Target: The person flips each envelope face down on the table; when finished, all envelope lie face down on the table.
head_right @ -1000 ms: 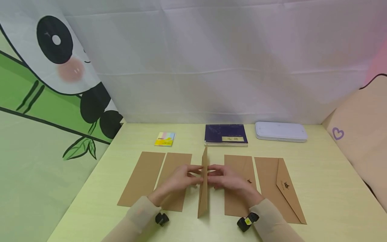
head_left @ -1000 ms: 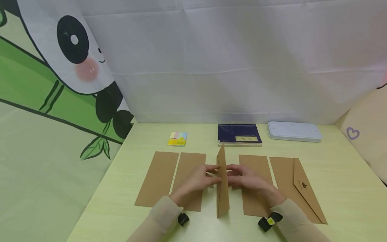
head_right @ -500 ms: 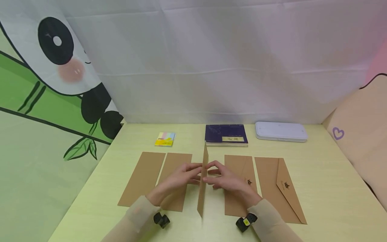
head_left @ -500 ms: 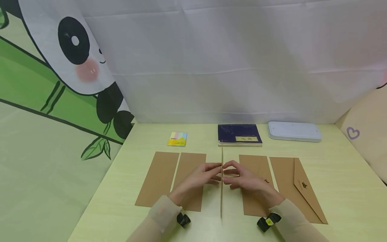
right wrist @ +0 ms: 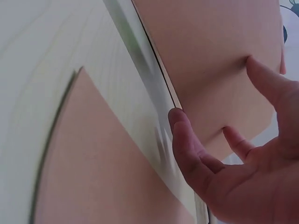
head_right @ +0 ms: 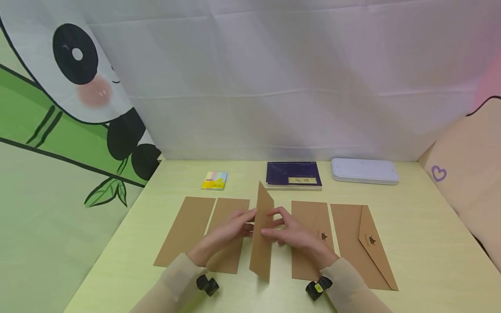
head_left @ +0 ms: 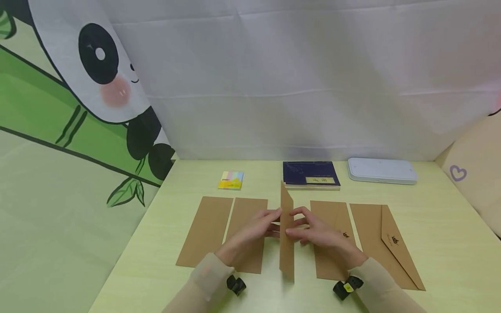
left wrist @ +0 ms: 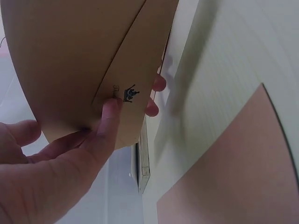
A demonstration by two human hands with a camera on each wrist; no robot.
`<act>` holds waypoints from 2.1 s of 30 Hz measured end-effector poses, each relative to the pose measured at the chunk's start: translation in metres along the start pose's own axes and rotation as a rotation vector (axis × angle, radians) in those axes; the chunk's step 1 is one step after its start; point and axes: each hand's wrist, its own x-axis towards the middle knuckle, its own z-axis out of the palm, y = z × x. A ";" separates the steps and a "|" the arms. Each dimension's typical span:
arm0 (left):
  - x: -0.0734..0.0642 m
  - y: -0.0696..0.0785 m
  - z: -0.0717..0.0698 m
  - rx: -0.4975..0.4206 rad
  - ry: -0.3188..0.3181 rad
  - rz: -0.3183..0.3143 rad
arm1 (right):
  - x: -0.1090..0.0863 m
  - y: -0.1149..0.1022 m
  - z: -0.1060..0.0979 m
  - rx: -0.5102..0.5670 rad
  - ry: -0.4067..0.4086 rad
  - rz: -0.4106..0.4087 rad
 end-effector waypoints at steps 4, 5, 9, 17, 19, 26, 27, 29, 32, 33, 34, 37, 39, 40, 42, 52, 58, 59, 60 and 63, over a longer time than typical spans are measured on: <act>-0.002 0.000 -0.004 -0.003 0.002 0.027 | 0.000 -0.001 0.001 -0.056 0.029 -0.018; -0.002 0.000 -0.005 -0.002 0.008 0.030 | 0.000 -0.001 0.001 -0.073 0.039 -0.020; -0.004 -0.001 -0.008 0.009 0.036 0.041 | -0.001 -0.002 0.000 -0.186 0.096 -0.015; -0.002 -0.006 -0.011 0.135 0.155 0.048 | -0.001 -0.006 0.002 -0.487 0.240 0.051; -0.001 -0.007 -0.013 0.177 0.211 0.051 | -0.001 -0.006 0.002 -0.538 0.259 0.057; -0.001 -0.012 -0.015 0.262 0.334 0.071 | -0.001 -0.004 0.002 -0.625 0.283 0.027; 0.000 -0.013 -0.015 0.279 0.344 0.071 | -0.001 -0.004 0.003 -0.632 0.287 0.026; 0.001 -0.014 -0.015 0.317 0.359 0.066 | -0.001 -0.004 0.003 -0.647 0.296 0.031; 0.001 -0.016 -0.014 0.383 0.364 0.060 | -0.001 -0.004 0.004 -0.678 0.311 0.049; 0.001 -0.016 -0.013 0.405 0.363 0.059 | -0.001 -0.005 0.005 -0.693 0.314 0.049; 0.001 -0.016 -0.013 0.434 0.364 0.053 | -0.001 -0.005 0.005 -0.704 0.318 0.051; 0.000 -0.016 -0.011 0.522 0.366 0.033 | -0.001 -0.005 0.006 -0.734 0.326 0.054; 0.000 -0.017 -0.011 0.576 0.372 0.007 | -0.001 -0.005 0.007 -0.756 0.328 0.055; 0.000 -0.017 -0.010 0.597 0.371 -0.010 | -0.001 -0.004 0.007 -0.764 0.331 0.062; 0.000 -0.018 -0.009 0.630 0.366 -0.040 | -0.001 -0.003 0.007 -0.783 0.329 0.072; 0.003 -0.024 -0.004 0.776 0.297 -0.021 | 0.000 -0.002 0.014 -0.826 0.325 0.108; 0.005 -0.025 -0.002 0.856 0.308 -0.014 | 0.000 -0.004 0.016 -0.821 0.311 0.125; 0.005 -0.025 -0.002 0.864 0.310 -0.014 | 0.000 -0.004 0.016 -0.822 0.310 0.128; 0.005 -0.024 -0.001 0.868 0.309 -0.021 | 0.000 -0.005 0.016 -0.824 0.307 0.130; 0.006 -0.023 0.000 0.874 0.306 -0.036 | 0.001 -0.004 0.016 -0.826 0.301 0.135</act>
